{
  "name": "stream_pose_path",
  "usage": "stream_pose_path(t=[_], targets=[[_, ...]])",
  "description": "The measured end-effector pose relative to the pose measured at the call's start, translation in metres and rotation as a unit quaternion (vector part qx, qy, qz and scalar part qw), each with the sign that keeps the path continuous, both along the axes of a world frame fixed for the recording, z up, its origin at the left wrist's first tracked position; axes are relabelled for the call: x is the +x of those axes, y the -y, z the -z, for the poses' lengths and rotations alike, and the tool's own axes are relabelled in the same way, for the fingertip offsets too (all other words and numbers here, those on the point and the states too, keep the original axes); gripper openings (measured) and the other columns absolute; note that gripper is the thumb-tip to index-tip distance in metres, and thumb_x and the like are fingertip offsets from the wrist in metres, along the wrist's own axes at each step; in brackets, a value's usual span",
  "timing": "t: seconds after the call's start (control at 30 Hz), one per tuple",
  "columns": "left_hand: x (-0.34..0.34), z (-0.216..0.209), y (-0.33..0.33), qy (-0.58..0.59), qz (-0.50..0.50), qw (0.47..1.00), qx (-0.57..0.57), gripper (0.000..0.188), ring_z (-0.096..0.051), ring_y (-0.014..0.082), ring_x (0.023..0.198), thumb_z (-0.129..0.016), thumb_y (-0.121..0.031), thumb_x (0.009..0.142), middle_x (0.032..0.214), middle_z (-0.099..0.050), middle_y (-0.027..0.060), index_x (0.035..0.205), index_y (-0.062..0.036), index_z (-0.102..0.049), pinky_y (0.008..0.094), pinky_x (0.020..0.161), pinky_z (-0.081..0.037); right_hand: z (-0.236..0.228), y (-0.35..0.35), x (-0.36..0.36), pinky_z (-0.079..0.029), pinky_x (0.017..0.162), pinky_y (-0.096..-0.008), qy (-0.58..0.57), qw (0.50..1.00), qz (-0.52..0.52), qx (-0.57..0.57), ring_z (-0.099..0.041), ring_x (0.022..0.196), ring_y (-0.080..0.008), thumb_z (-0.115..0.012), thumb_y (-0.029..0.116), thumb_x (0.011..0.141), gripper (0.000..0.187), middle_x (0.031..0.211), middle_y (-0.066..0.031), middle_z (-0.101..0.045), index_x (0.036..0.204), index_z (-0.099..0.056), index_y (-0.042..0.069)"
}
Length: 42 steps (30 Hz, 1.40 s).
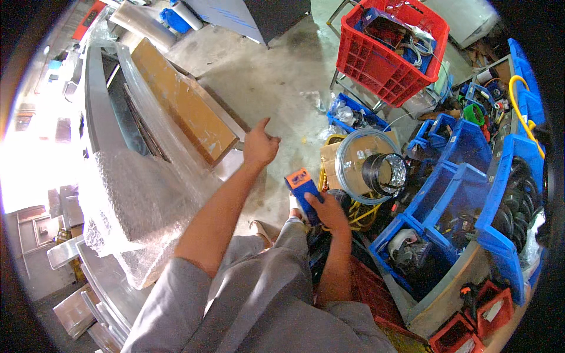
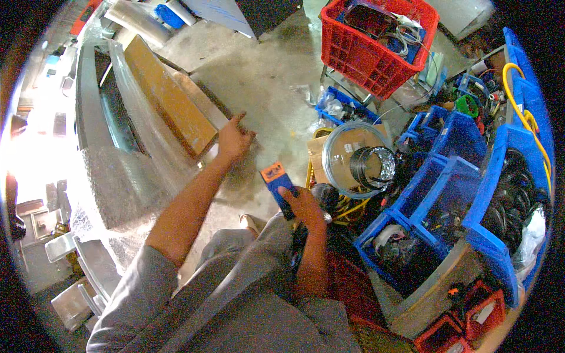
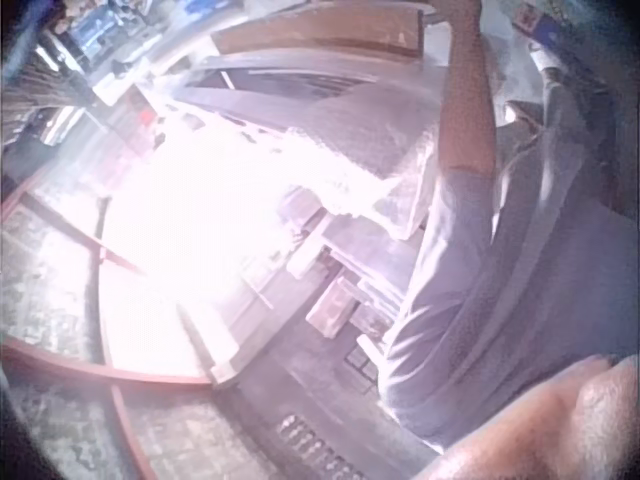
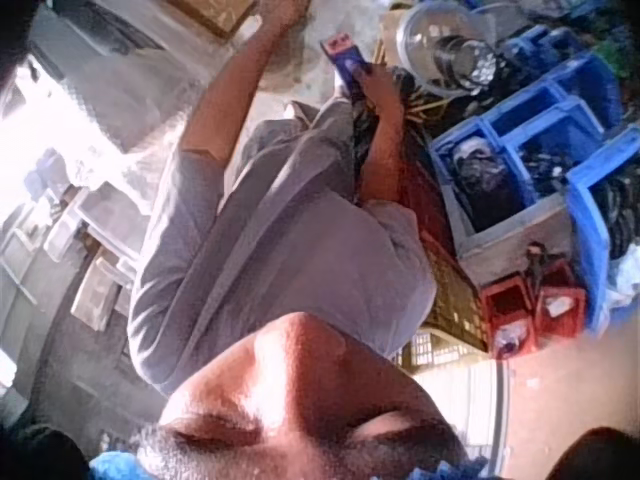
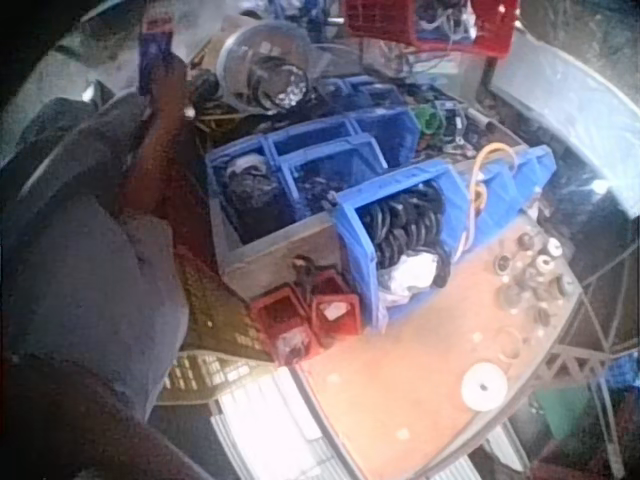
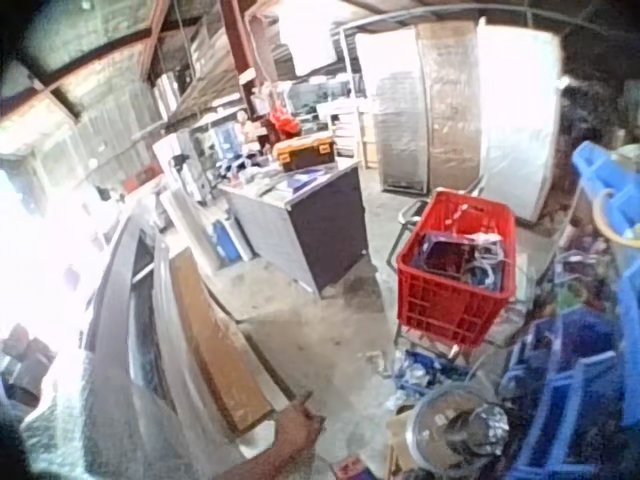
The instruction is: The person wraps a stainless steel kitchen appliance with bubble wrap and secures it using a tape dispenser. They smooth the wrap, apply tape to seal edges, and adjust the covering to fully enclose the unit.
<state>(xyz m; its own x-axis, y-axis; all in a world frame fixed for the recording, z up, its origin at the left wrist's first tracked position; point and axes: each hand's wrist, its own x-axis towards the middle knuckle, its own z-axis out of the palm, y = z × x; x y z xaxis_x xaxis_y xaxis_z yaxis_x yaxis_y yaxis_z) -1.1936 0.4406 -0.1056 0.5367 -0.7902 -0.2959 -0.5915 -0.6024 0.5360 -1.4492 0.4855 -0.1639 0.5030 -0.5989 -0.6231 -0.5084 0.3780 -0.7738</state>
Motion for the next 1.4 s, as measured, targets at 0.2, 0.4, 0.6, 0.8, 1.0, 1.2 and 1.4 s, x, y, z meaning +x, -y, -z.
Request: stream_pose_path(t=[0.2, 0.4, 0.6, 0.8, 1.0, 1.2, 1.4], targets=[[0.157, 0.005, 0.002, 0.231, 0.345, 0.868, 0.273, 0.040, -0.072, 0.0410, 0.097, -0.081, -0.024, 0.074, 0.099, -0.073, 0.0249, 0.104, 0.0006, -0.072, 0.0477, 0.079, -0.058, 0.006, -0.077, 0.102, -0.048, 0.059, -0.0277, 0.187, 0.942, 0.088, 0.266, -0.062, 0.064, -0.0124, -0.067, 0.055, 0.094, 0.057, 0.080, -0.0055, -0.070, 0.095, -0.073, -0.001], [0.189, -0.025, -0.040, 0.274, 0.425, 0.785, 0.358, 0.055, -0.069, 0.0401, 0.106, -0.087, -0.034, 0.071, 0.110, -0.072, 0.0225, 0.110, 0.0001, -0.070, 0.0491, 0.087, -0.056, 0.002, -0.098, 0.140, -0.049, 0.052, -0.0276, 0.255, 0.882, 0.104, 0.383, -0.062, 0.056, -0.0137, -0.067, 0.054, 0.094, 0.054, 0.071, -0.0034, -0.066, 0.091, -0.072, 0.000], [0.194, -0.046, -0.043, 0.271, 0.382, 0.765, 0.441, 0.069, -0.061, 0.0379, 0.122, -0.088, -0.039, 0.071, 0.127, -0.067, 0.0191, 0.129, -0.0105, -0.064, 0.0519, 0.100, -0.048, 0.001, -0.077, 0.146, -0.049, 0.061, -0.0296, 0.259, 0.886, 0.047, 0.383, -0.063, 0.064, -0.0149, -0.068, 0.061, 0.090, 0.063, 0.073, -0.0065, -0.069, 0.088, -0.074, -0.002], [0.182, -0.055, -0.074, 0.385, 0.406, 0.696, 0.450, 0.085, -0.040, 0.0368, 0.144, -0.082, -0.055, 0.075, 0.151, -0.050, 0.0161, 0.146, -0.0206, -0.052, 0.0607, 0.109, -0.033, -0.009, -0.079, 0.143, -0.049, 0.059, -0.0311, 0.259, 0.872, 0.056, 0.413, -0.062, 0.063, -0.0152, -0.067, 0.059, 0.093, 0.059, 0.077, -0.0043, -0.068, 0.092, -0.073, -0.001], [0.180, -0.049, -0.070, 0.417, 0.388, 0.655, 0.496, 0.084, -0.041, 0.0353, 0.143, -0.077, -0.063, 0.076, 0.150, -0.051, 0.0147, 0.146, -0.0219, -0.054, 0.0574, 0.107, -0.034, -0.006, -0.102, 0.131, -0.051, 0.061, -0.0310, 0.308, 0.860, 0.086, 0.398, -0.062, 0.065, -0.0150, -0.064, 0.056, 0.096, 0.056, 0.081, -0.0033, -0.068, 0.093, -0.073, 0.001], [0.162, -0.048, -0.055, 0.484, 0.439, 0.596, 0.467, 0.061, -0.053, 0.0276, 0.132, -0.073, -0.054, 0.081, 0.135, -0.062, 0.0105, 0.130, -0.0186, -0.067, 0.0506, 0.103, -0.038, 0.055, -0.195, 0.162, -0.055, 0.050, -0.0347, 0.308, 0.854, 0.057, 0.416, -0.065, 0.052, -0.0198, -0.057, 0.063, 0.097, 0.061, 0.066, -0.0078, -0.065, 0.089, -0.064, 0.002], [0.062, -0.041, 0.016, 0.375, 0.495, 0.731, 0.283, 0.038, -0.068, 0.0335, 0.111, -0.065, -0.040, 0.087, 0.110, -0.073, 0.0133, 0.108, -0.0118, -0.077, 0.0512, 0.086, -0.054, 0.061, -0.201, 0.177, -0.058, 0.055, -0.0372, 0.377, 0.780, 0.102, 0.488, -0.067, 0.057, -0.0224, -0.052, 0.064, 0.099, 0.062, 0.075, -0.0109, -0.066, 0.101, -0.059, 0.003]])
